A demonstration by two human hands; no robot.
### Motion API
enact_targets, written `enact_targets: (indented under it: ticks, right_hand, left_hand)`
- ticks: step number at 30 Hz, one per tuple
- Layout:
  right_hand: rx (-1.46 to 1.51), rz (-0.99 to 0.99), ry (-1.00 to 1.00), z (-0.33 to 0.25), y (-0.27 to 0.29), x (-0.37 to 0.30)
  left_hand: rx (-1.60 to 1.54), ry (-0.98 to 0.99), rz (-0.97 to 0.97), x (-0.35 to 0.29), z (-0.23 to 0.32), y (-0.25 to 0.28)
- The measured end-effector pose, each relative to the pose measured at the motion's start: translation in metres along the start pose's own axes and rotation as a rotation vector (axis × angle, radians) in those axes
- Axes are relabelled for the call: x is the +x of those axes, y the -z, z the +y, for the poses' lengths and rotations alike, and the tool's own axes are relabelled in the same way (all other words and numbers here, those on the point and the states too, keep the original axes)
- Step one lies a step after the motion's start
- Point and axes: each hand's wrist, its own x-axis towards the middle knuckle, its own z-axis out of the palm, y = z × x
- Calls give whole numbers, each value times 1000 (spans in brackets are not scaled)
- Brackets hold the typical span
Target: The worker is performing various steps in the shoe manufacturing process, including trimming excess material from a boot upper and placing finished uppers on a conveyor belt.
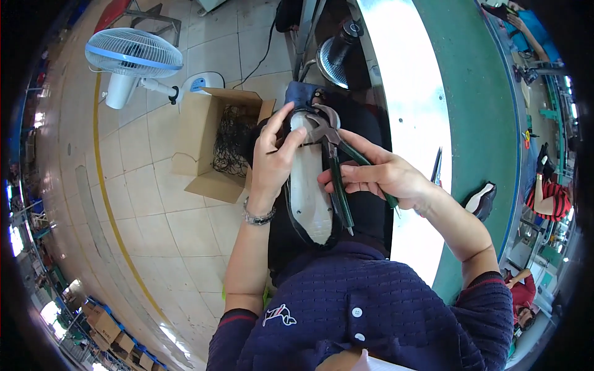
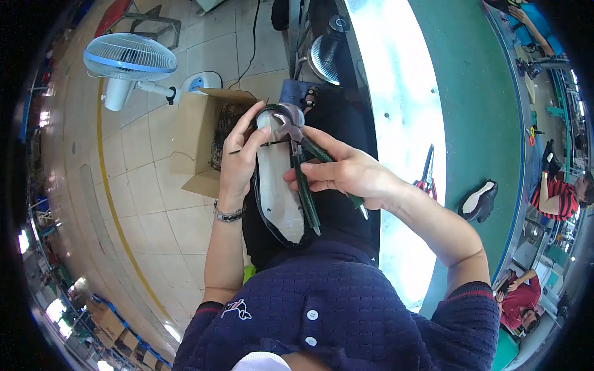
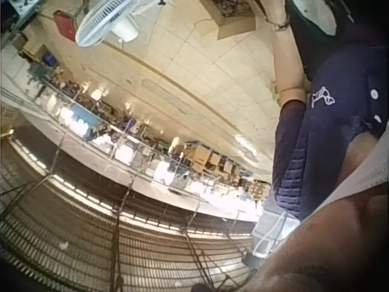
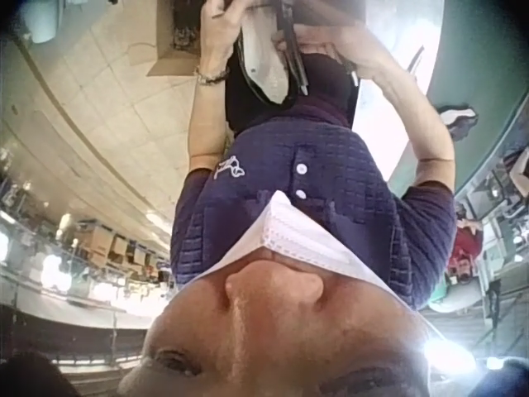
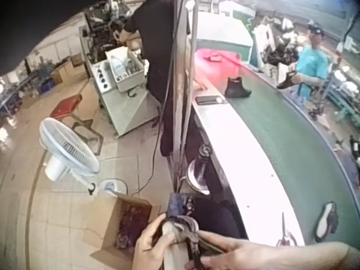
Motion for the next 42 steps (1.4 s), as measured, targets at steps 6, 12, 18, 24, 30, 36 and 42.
enact_targets:
  ticks: [6,12,18,24,30,36,42]
  right_hand:
    - [-71,97,-59,-10,-6,10]
    - [-479,168,272,21,2,16]
    - [-602,166,265,16,5,14]
    - [-972,168,45,-25,3,3]
    - [-1266,189,156,-55,-12,-8]
    - [-1408,447,488,-2,-8,34]
    - [-1503,465,700,-23,-21,20]
  left_hand:
    - [51,-30,153,5,2,-10]
    - [180,-134,208,9,-6,-15]
    - [-344,114,163,14,3,-12]
    - [-288,158,154,18,1,-14]
    - [-59,38,123,15,-9,-8]
    - [-82,-8,22,13,-12,-2]
    - [-83,-37,8,11,-14,3]
